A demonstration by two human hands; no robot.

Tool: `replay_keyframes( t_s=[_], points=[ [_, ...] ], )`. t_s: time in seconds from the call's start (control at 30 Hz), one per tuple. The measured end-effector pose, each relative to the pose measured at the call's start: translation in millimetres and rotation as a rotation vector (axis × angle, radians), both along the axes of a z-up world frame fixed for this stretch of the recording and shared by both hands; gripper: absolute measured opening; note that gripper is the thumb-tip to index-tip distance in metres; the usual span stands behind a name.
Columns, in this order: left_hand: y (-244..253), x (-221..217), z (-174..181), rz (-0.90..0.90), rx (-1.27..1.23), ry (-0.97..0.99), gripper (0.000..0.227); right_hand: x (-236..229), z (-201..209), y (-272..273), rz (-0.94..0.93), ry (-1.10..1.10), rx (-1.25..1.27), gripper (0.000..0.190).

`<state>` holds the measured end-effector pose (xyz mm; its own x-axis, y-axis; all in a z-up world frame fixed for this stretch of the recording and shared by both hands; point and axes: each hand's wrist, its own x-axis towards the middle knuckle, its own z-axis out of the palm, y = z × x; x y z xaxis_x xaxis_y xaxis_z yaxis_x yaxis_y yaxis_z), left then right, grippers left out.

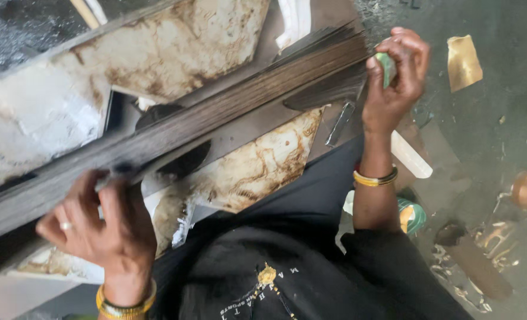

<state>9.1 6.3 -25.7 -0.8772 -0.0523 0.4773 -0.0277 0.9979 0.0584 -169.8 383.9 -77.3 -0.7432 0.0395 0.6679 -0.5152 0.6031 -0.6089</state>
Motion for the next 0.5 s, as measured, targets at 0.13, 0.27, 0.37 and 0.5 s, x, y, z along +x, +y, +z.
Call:
replay_keyframes(
  t_s=[0.13, 0.27, 0.37, 0.5],
  points=[
    [-8, -11, -8, -0.051, 0.068, 0.011, 0.008, -19, 8, 24, 0.157, -0.060, 0.005, 0.013],
    [-11, -21, -2, -0.101, 0.030, 0.011, 0.010, -37, 8, 44, 0.265, -0.013, 0.066, 0.016],
    [-10, -29, 3, -0.134, 0.033, 0.027, 0.014, -51, -1, 59, 0.224, -0.109, -0.013, 0.013],
    [-10, -34, 6, -0.171, -0.014, 0.153, 0.012, -60, -30, 84, 0.114, -0.260, -0.216, 0.008]
  ],
)
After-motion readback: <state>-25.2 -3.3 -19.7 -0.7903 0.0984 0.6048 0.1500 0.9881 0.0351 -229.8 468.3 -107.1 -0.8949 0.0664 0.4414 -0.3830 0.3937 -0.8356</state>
